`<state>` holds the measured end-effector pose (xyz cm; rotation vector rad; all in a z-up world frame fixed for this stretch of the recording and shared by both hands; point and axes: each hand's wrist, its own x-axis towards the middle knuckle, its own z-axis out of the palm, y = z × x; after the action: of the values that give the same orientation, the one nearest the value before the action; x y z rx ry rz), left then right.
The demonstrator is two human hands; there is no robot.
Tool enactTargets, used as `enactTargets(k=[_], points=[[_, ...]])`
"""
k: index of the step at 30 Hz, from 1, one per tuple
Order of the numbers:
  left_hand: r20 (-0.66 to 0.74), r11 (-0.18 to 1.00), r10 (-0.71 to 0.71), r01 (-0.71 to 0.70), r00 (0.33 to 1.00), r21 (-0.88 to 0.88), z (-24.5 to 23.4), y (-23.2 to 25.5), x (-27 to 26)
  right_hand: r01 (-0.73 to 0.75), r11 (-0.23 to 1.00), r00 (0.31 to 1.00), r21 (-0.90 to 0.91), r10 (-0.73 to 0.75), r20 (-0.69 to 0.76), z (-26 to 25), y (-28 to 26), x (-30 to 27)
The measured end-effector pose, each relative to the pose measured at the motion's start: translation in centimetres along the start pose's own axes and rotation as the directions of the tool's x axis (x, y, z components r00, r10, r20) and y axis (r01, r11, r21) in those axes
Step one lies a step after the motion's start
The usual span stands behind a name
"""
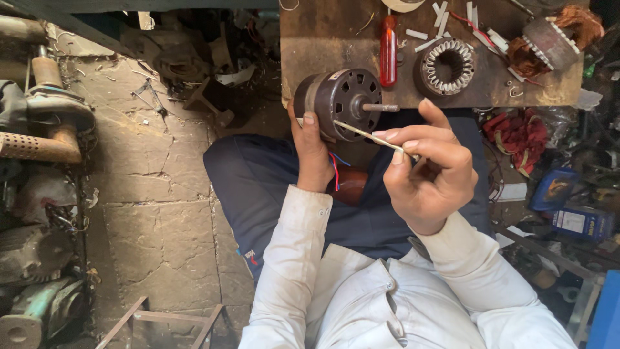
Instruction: The person sits on the floor and works on a small electric motor. They rotate the motor, use a wooden stick to probe the shaft area, and use pliers to adjust the red and blue wires attached to the motor.
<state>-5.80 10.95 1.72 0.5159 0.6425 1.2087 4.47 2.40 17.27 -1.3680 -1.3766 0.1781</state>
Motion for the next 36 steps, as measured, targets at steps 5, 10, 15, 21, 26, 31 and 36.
enactTargets(k=[5,10,15,21,26,31,36], points=[[0.005,1.000,0.005,-0.005,1.000,0.009,0.0,0.1,0.0,-0.039,0.998,0.999,0.051,0.041,-0.021,0.2,0.4,-0.4],[0.009,0.999,-0.007,0.007,1.000,0.033,0.1,0.4,-0.1,-0.033,0.999,0.999,0.035,0.033,-0.007,0.3,0.4,-0.2],[0.014,0.999,-0.022,0.021,1.000,0.036,0.1,0.4,0.0,-0.034,0.999,0.999,-0.036,0.033,-0.011,0.5,0.2,0.2],[0.010,0.998,0.001,-0.002,1.000,0.057,-0.5,-0.3,0.1,-0.029,0.996,0.999,-0.080,0.031,0.018,0.4,-0.1,0.7],[0.004,0.999,-0.004,0.004,1.000,0.040,-0.4,-0.4,0.1,-0.014,0.976,1.000,-0.219,0.019,0.022,0.0,-0.4,1.1],[-0.017,0.999,-0.029,0.030,0.999,0.026,-0.1,-0.2,0.2,-0.001,0.961,0.999,-0.275,0.011,0.033,-0.6,-1.0,1.8],[-0.013,0.998,0.008,-0.007,1.000,0.063,-0.5,-0.4,0.2,0.046,0.937,0.990,-0.346,0.002,0.139,-1.2,-2.3,3.4]])
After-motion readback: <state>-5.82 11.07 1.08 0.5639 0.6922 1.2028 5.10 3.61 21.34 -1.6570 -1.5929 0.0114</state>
